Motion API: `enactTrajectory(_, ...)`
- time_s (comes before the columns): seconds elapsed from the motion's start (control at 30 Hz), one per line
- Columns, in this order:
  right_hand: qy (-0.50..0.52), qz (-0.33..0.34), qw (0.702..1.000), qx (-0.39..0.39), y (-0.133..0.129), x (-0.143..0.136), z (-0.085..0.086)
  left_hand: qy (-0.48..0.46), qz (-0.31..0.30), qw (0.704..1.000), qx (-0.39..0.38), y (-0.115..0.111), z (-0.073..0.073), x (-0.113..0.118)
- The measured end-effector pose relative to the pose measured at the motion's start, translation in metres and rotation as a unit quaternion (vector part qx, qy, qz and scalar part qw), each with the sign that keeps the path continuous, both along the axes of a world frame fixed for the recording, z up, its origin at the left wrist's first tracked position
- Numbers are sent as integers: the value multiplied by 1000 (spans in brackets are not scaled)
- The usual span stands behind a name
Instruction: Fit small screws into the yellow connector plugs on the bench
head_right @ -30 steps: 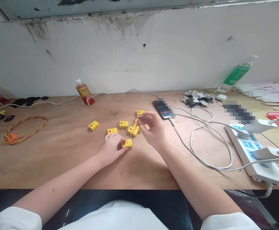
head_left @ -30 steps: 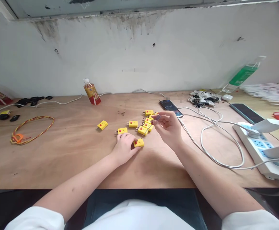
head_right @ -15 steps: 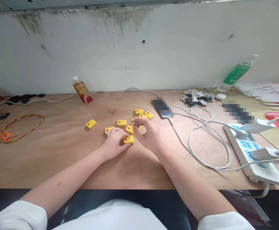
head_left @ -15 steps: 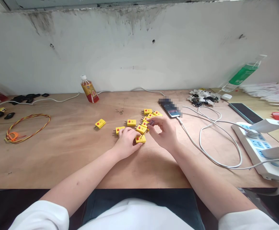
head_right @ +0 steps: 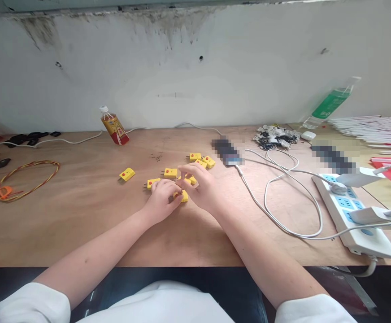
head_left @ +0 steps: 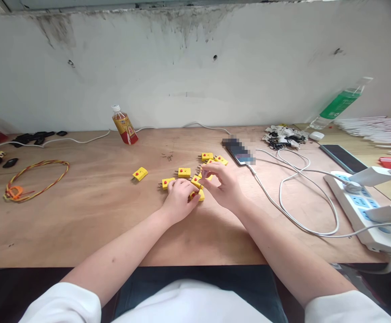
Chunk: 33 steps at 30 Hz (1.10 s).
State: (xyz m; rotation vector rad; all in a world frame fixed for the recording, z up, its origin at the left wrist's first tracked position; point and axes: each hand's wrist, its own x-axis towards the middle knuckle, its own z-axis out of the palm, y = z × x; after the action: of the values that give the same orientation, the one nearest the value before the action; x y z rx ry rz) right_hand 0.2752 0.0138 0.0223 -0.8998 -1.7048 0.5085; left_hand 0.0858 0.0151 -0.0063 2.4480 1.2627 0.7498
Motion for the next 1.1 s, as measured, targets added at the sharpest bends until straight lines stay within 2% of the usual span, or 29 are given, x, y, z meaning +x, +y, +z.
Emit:
enactTrajectory(0.13, 64, 51, 994, -70, -2, -3, -3, 20, -9, 1000, 2, -2, 0, -7)
enactTrajectory(0.23, 78, 8, 994, -79, 2, -6, -9, 32, -6, 999, 5, -2, 0, -12)
enactTrajectory(0.4, 64, -84, 994, -31, 7, -12, -11, 37, -8, 999, -3, 1, -3, -17)
enactTrajectory(0.47, 46, -62, 997, -28, 5, -11, -7, 36, -7, 999, -12, 3, -4, -17)
enactTrajectory(0.6, 30, 36, 996, -71, -1, -8, 2, 31, 0, 999, -22, 5, -5, -16)
enactTrajectory(0.63, 25, 31, 996, -80, -2, -9, 4, 30, -1, 999, -22, 5, -5, -16)
enactTrajectory(0.7, 0, -22, 997, -69, -2, -12, 5, 30, -5, 999, -20, 5, -4, -16)
enactTrajectory(0.77, -28, -85, 996, -27, -3, -17, 4, 31, -8, 999, -16, 4, -4, -16)
enactTrajectory(0.83, -42, -103, 994, 14, -4, -21, 3, 33, -6, 999, -15, 4, -3, -16)
enactTrajectory(0.9, -27, -66, 997, 16, -5, -22, 3, 34, -2, 999, -18, 3, -3, -15)
enactTrajectory(1.0, 27, 31, 997, -61, -4, -17, 2, 32, 0, 999, -20, 3, -4, -16)
enactTrajectory(1.03, 39, 39, 995, -85, -3, -15, 1, 31, -3, 999, -19, 3, -4, -16)
enactTrajectory(1.1, 40, -8, 995, -88, -1, -13, 0, 29, -11, 999, -19, 4, -4, -17)
